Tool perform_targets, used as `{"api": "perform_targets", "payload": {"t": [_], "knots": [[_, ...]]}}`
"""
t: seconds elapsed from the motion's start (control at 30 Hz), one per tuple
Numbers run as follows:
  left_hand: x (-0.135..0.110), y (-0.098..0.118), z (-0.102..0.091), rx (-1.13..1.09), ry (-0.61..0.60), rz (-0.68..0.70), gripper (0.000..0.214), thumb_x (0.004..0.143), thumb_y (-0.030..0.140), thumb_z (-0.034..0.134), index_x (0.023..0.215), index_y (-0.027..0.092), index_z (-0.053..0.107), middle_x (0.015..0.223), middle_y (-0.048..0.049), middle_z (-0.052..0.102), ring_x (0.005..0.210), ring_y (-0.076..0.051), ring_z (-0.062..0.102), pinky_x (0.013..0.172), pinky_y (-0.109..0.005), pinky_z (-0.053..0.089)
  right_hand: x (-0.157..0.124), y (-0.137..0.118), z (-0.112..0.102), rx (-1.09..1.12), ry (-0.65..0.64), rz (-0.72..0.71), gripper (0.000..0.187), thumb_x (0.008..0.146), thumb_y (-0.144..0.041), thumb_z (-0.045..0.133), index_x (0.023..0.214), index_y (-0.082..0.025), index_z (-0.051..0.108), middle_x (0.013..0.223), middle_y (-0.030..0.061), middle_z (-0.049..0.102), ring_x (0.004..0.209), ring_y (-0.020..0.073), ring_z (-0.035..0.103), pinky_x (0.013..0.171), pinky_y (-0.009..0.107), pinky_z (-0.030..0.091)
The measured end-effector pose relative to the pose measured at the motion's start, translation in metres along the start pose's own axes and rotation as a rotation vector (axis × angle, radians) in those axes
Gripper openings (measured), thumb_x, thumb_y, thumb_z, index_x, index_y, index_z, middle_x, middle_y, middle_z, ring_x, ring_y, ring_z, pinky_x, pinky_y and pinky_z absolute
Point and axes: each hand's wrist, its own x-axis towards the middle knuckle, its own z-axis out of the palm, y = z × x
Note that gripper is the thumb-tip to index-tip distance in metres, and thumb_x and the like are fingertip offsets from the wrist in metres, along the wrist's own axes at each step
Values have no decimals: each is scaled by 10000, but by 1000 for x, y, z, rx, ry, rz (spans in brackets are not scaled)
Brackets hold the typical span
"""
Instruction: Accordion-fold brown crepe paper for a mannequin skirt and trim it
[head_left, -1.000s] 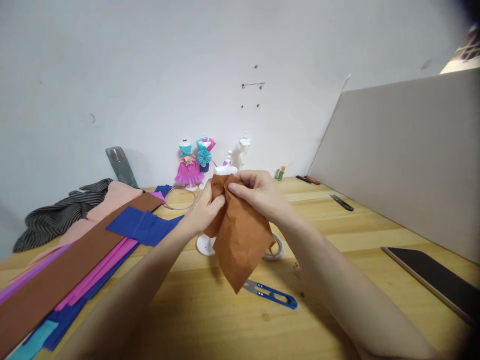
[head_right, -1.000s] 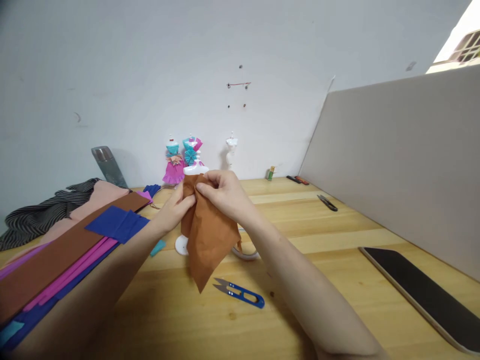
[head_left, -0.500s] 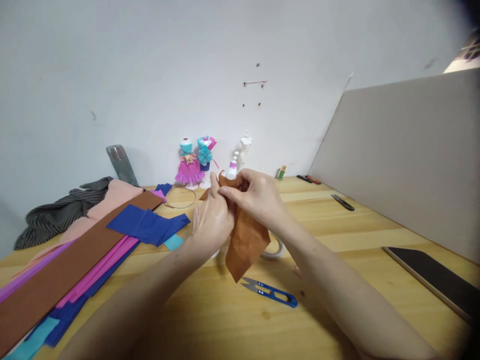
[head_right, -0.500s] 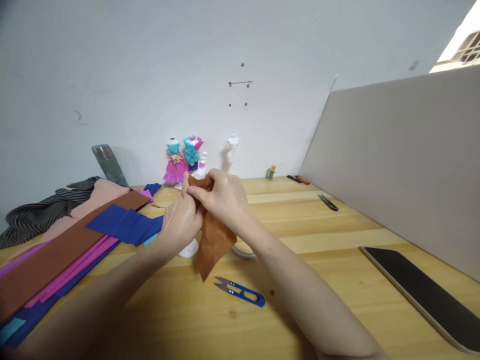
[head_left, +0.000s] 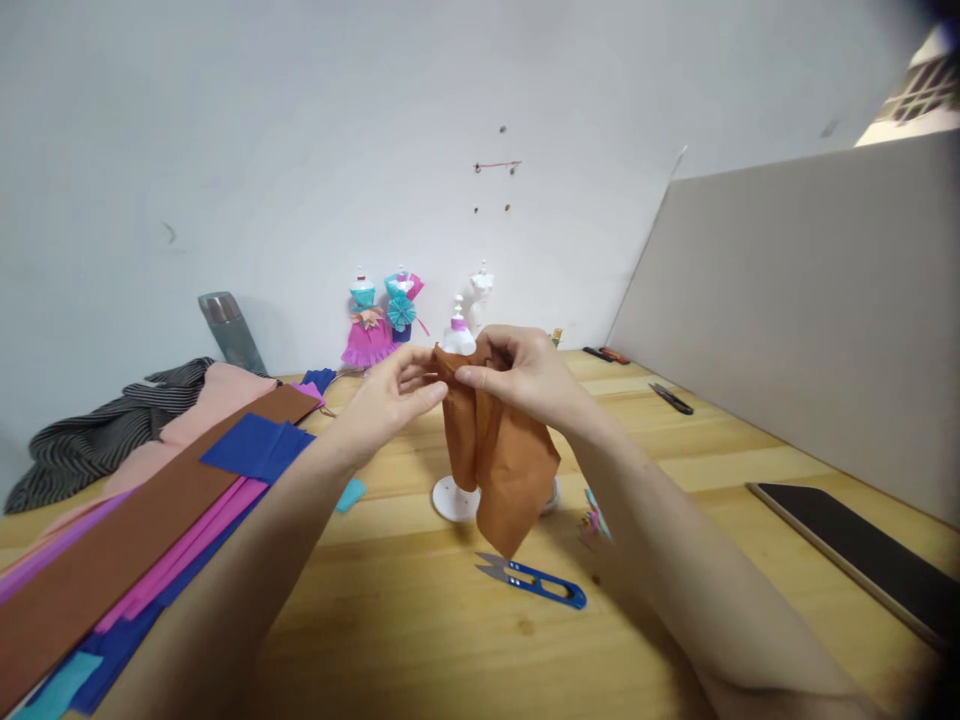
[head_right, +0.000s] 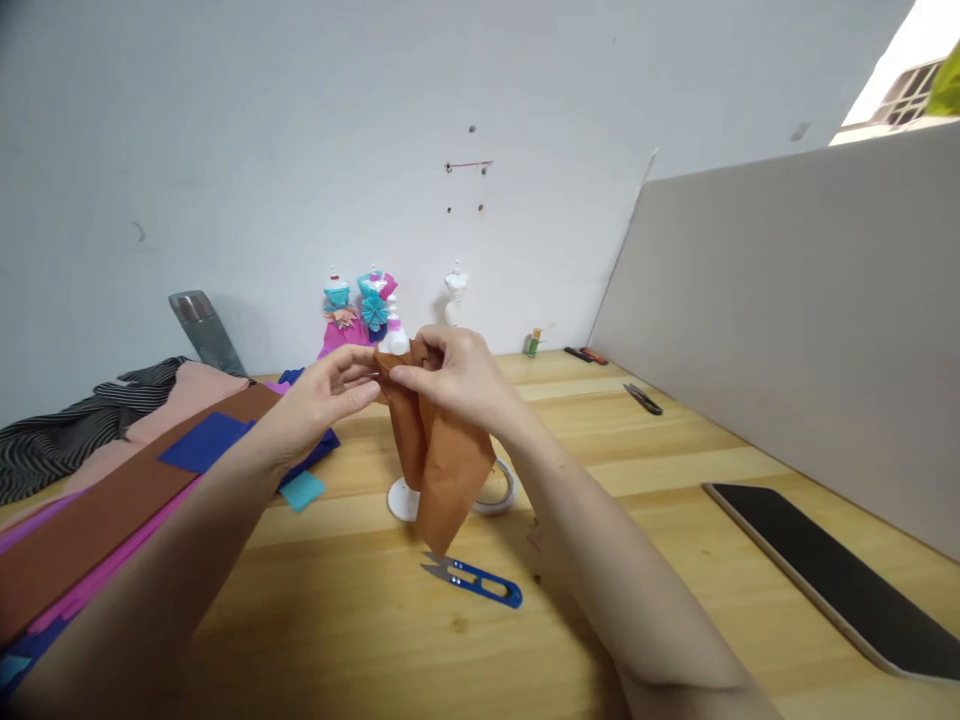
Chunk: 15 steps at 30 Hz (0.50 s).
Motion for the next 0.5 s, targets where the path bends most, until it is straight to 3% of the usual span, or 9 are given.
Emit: {"api": "perform_targets", "payload": {"t": [0.13,0.33,0.5], "knots": [[3,-5,-6,-164,6,-23,342,722,242,728,991,188,524,950,-40,698,928,-190,640,884,-354,448,-2,-4,-4,65,-104,-57,306,705,-333,635,584,-191,392,565,-71,311,551,77,299,527,246,228],[3,-8,-12,-203,-96,-56,399,687,291,769,1031,131,645,1005,-96,694,948,-224,633,881,-357,451,-3,-2,-3,103,-202,-70,385,747,-316,607,571,-208,282,560,-79,237,536,70,255,515,246,204],[3,-7,-14,-203,-42,-72,458,619,254,813,1035,149,654,1019,-82,691,969,-226,620,892,-360,442,-4,-4,-3,-10,-181,-70,341,753,-271,599,570,-196,322,561,-73,267,550,75,282,522,246,223]]}}
